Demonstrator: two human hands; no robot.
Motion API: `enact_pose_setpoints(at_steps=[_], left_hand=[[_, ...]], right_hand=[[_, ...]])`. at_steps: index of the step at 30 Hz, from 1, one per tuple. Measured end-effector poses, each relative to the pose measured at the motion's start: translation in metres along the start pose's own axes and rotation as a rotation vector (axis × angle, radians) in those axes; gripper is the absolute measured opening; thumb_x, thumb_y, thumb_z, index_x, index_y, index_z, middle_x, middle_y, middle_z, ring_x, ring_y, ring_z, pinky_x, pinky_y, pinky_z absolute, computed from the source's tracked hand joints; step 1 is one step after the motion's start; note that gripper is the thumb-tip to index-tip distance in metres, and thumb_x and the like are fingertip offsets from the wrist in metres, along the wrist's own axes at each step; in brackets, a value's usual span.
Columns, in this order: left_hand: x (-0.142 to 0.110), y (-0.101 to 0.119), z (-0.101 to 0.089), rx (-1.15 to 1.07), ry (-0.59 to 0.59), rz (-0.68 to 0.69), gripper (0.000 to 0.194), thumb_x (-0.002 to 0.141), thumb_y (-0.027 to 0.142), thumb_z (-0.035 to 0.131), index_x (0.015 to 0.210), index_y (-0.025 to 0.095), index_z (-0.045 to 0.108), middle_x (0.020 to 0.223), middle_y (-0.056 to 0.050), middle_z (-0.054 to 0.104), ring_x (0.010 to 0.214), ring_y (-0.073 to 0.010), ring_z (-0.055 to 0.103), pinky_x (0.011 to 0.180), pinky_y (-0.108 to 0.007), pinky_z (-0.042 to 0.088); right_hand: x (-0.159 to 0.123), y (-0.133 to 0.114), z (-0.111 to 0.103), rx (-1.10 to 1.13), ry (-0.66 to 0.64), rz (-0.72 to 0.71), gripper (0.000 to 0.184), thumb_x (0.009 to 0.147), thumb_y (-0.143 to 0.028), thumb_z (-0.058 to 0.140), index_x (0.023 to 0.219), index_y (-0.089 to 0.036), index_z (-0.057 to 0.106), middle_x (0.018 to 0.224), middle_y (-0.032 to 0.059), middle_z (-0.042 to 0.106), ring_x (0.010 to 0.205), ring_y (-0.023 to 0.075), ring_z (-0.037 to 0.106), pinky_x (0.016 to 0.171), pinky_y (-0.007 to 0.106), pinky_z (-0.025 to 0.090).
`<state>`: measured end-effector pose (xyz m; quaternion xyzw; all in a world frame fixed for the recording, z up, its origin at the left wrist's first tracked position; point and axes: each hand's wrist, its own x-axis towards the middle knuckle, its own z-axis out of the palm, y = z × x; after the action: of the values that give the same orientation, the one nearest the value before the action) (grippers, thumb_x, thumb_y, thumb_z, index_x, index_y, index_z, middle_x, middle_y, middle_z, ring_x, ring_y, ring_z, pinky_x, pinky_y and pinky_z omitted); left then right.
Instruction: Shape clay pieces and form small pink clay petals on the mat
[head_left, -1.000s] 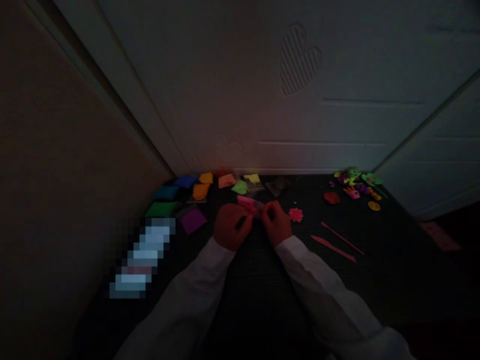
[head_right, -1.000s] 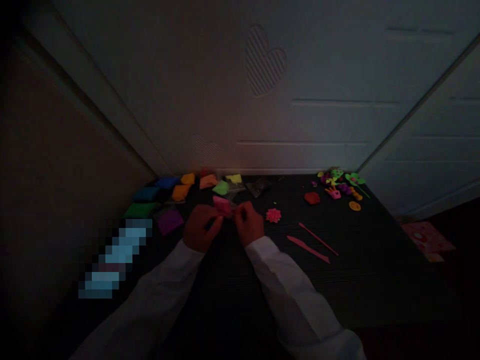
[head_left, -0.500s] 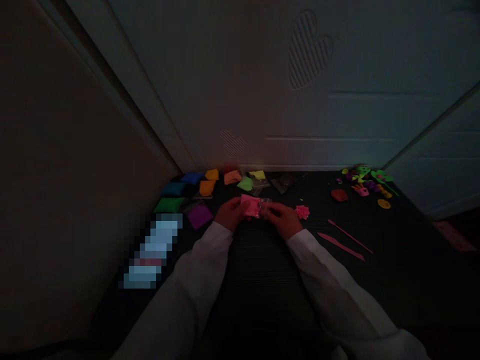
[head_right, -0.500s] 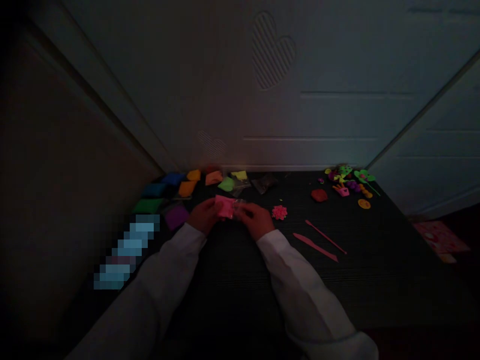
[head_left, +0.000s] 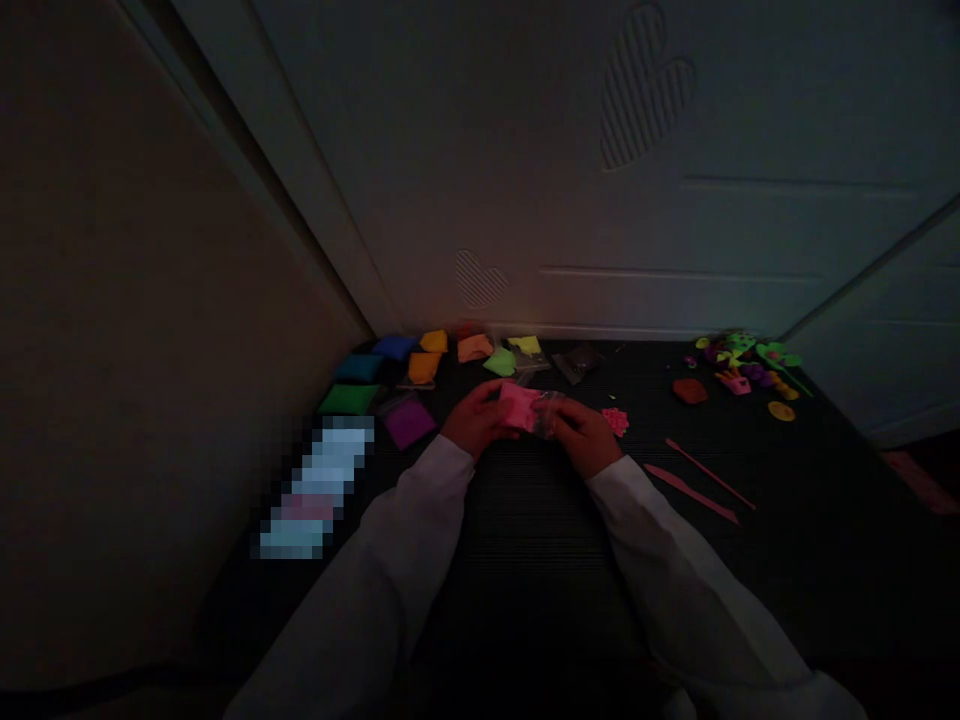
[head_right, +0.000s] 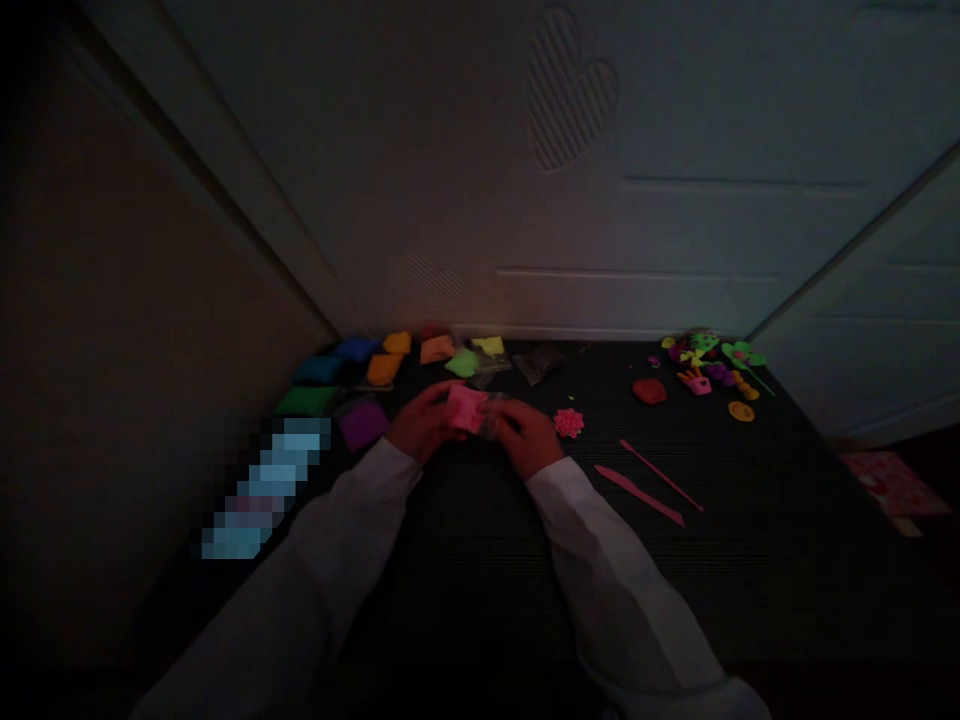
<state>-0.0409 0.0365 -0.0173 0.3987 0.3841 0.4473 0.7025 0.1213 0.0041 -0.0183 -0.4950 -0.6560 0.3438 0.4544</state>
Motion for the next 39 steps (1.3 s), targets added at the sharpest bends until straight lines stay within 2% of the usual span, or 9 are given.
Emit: enact_pose_setpoints(at_steps=[5,11,18,23,26,32,39], left_hand=[[-0.001,-0.003,0.003,0.056,0.037,0.010,0.043,0.058,0.021,0.064,0.096,0.016,0.046,0.070,0.000,0.060,0.052,-0.0111,0.057,0.044,-0.023,0.049],[0.000,-0.005,0.003,0.087,0.013,0.015,0.040,0.055,0.019,0.066,0.088,0.017,0.044,0.066,0.002,0.060,0.051,-0.0113,0.057,0.043,-0.023,0.049],[0.002,-0.004,0.000,0.045,-0.004,-0.023,0.042,0.054,0.020,0.068,0.088,0.017,0.043,0.068,0.002,0.060,0.050,-0.0111,0.057,0.042,-0.023,0.049],[0.004,-0.006,-0.001,0.076,0.027,-0.042,0.043,0.052,0.022,0.069,0.086,0.017,0.043,0.068,0.002,0.060,0.050,-0.0125,0.058,0.041,-0.024,0.049],[0.005,-0.007,-0.002,0.059,0.022,-0.059,0.040,0.054,0.023,0.068,0.085,0.016,0.043,0.067,0.002,0.059,0.049,-0.0122,0.057,0.039,-0.024,0.048],[0.006,-0.007,-0.005,0.033,0.001,-0.094,0.039,0.055,0.023,0.067,0.086,0.016,0.044,0.067,0.001,0.058,0.050,-0.0132,0.058,0.040,-0.024,0.048],[0.006,-0.006,-0.005,0.034,-0.008,-0.114,0.037,0.054,0.024,0.069,0.083,0.014,0.049,0.066,0.000,0.059,0.049,-0.0117,0.057,0.039,-0.022,0.047]], right_hand=[[0.001,0.005,0.002,-0.007,0.026,0.018,0.017,0.070,-0.026,0.055,0.084,-0.022,0.064,0.086,0.0022,0.063,0.083,0.0160,0.056,0.075,0.030,0.043],[0.002,-0.002,0.002,-0.041,0.060,0.030,0.013,0.068,-0.027,0.057,0.074,-0.019,0.065,0.077,0.0025,0.060,0.073,0.0146,0.055,0.067,0.028,0.043],[0.001,-0.004,0.001,-0.078,0.028,-0.025,0.015,0.068,-0.028,0.058,0.080,-0.021,0.063,0.082,0.0024,0.061,0.076,0.0145,0.056,0.069,0.029,0.043],[0.000,-0.001,0.003,-0.254,0.091,-0.136,0.013,0.071,-0.025,0.054,0.081,-0.023,0.063,0.082,0.0031,0.062,0.080,0.0156,0.056,0.074,0.031,0.043],[-0.001,0.000,0.003,-0.284,0.111,-0.167,0.017,0.072,-0.023,0.052,0.086,-0.024,0.062,0.085,0.0027,0.062,0.084,0.0158,0.056,0.078,0.032,0.043],[-0.002,0.002,0.002,-0.331,0.076,-0.168,0.028,0.073,-0.026,0.052,0.101,-0.024,0.058,0.096,0.0048,0.058,0.089,0.0160,0.053,0.081,0.032,0.042],[-0.003,0.005,0.005,-0.299,0.010,-0.150,0.027,0.071,-0.029,0.055,0.098,-0.027,0.059,0.095,0.0035,0.055,0.089,0.0162,0.051,0.079,0.032,0.042]])
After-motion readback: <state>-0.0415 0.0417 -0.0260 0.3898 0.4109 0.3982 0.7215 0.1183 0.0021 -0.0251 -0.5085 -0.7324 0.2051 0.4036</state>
